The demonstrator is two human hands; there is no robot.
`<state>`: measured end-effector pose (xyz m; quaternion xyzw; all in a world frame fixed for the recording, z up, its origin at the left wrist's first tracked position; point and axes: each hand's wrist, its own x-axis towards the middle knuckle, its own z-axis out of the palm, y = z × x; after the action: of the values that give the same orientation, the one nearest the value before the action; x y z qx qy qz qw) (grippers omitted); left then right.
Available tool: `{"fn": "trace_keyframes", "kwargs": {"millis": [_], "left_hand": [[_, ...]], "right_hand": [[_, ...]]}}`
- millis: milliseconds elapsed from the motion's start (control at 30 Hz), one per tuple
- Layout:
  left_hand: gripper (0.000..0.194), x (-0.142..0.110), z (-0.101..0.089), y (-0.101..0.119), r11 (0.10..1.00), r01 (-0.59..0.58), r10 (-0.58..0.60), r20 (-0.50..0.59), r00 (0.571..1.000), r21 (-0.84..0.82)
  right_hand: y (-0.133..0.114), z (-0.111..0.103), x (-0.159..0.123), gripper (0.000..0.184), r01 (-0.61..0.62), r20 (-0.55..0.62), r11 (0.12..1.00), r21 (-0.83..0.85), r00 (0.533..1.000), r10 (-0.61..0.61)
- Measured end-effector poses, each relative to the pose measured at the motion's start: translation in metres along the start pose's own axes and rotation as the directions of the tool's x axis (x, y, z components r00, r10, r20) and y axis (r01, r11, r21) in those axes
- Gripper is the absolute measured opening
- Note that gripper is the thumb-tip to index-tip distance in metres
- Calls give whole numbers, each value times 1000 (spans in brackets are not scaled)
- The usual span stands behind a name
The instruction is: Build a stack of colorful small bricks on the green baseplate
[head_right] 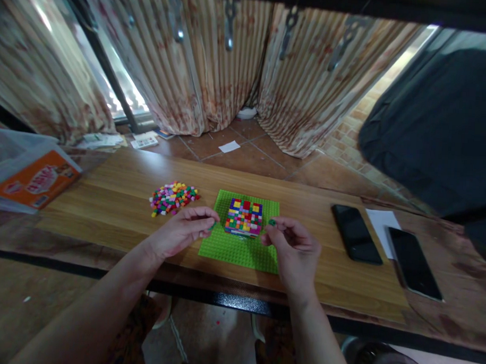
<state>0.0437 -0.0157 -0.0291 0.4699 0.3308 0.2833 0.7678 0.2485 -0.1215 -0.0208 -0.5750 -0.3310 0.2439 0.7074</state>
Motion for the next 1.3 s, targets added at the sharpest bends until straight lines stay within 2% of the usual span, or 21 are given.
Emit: {"fn": "trace_keyframes", "kwargs": {"millis": [367, 467, 567, 633, 733, 833, 933, 1100, 1300], "left_hand": [[34, 3, 0, -3, 999, 7, -7, -17, 1000, -41], [36, 3, 0, -3, 999, 8, -9, -24, 1000, -53], [35, 3, 0, -2, 998, 4, -7, -35, 999, -59], [34, 3, 0, -3, 998, 1, -4, -39, 999, -60], [33, 4, 0, -4, 998, 1, -4, -46, 999, -58], [34, 4, 0, -5, 998, 0, -3, -47, 999, -57], [34, 4, 0, -4, 998, 5, -8, -54, 999, -61], [32, 4, 0, -5, 998, 7, -11, -65, 998, -61], [30, 5, 0, -5, 999, -1, -3, -74, 997, -54]], "right_hand": [[-3, -3, 6, 17, -180, -9, 978, 106, 983, 182], [-1, -2, 8, 18, -210, -43, 974, 82, 976, 214], [5, -5, 9, 20, -211, -45, 977, -21, 977, 210], [9, -8, 8, 22, -172, 7, 975, -138, 985, 174], [13, -12, 5, 23, 4, 131, 942, -335, 991, 42], [13, -13, 1, 23, 219, 266, 856, -468, 959, -100], [10, -12, -1, 24, 351, 348, 771, -531, 920, -180], [10, -12, -5, 22, 445, 419, 706, -550, 879, -228], [16, -8, -7, 18, 487, 443, 657, -576, 861, -250]]}}
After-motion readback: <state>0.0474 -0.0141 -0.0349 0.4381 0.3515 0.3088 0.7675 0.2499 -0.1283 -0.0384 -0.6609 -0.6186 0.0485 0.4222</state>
